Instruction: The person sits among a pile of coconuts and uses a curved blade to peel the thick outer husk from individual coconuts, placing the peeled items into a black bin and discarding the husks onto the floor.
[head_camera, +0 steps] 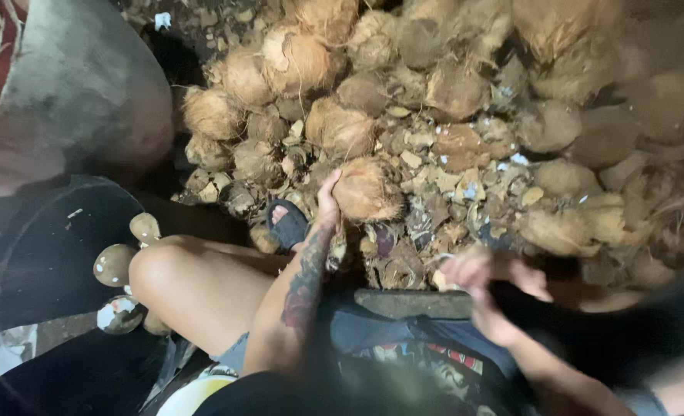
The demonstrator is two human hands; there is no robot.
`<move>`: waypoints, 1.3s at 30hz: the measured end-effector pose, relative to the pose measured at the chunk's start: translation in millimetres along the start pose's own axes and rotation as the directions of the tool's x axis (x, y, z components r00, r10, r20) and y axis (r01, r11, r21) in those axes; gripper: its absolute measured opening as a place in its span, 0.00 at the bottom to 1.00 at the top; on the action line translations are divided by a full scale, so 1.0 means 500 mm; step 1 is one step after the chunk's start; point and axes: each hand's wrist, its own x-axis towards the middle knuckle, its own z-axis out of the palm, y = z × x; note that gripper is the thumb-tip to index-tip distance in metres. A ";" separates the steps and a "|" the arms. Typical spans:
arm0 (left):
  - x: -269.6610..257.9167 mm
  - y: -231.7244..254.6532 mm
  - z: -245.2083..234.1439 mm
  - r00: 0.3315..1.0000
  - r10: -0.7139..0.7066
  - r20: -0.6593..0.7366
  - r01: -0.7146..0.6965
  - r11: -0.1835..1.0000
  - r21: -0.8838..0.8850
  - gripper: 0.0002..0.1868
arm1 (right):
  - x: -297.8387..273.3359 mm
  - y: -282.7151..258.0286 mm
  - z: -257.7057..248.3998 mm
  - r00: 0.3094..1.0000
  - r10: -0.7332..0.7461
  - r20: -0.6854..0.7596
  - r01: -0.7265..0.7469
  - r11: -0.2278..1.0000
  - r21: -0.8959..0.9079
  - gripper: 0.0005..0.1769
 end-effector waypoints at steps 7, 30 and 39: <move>-0.091 0.070 0.072 0.999 -0.034 -0.043 0.021 0.962 -0.273 0.36 | -0.093 0.119 0.009 0.066 0.996 -0.066 -0.990 0.057 -0.132 0.21; -0.097 0.039 -0.018 0.808 -0.521 0.274 0.533 0.846 0.037 0.36 | -0.012 0.453 0.014 0.566 0.815 -0.126 -0.429 0.161 -0.889 0.25; -0.112 0.001 0.071 0.578 -0.788 0.213 0.704 0.614 0.358 0.45 | 0.136 0.299 0.125 0.900 0.418 -0.125 -0.432 0.894 -0.122 0.20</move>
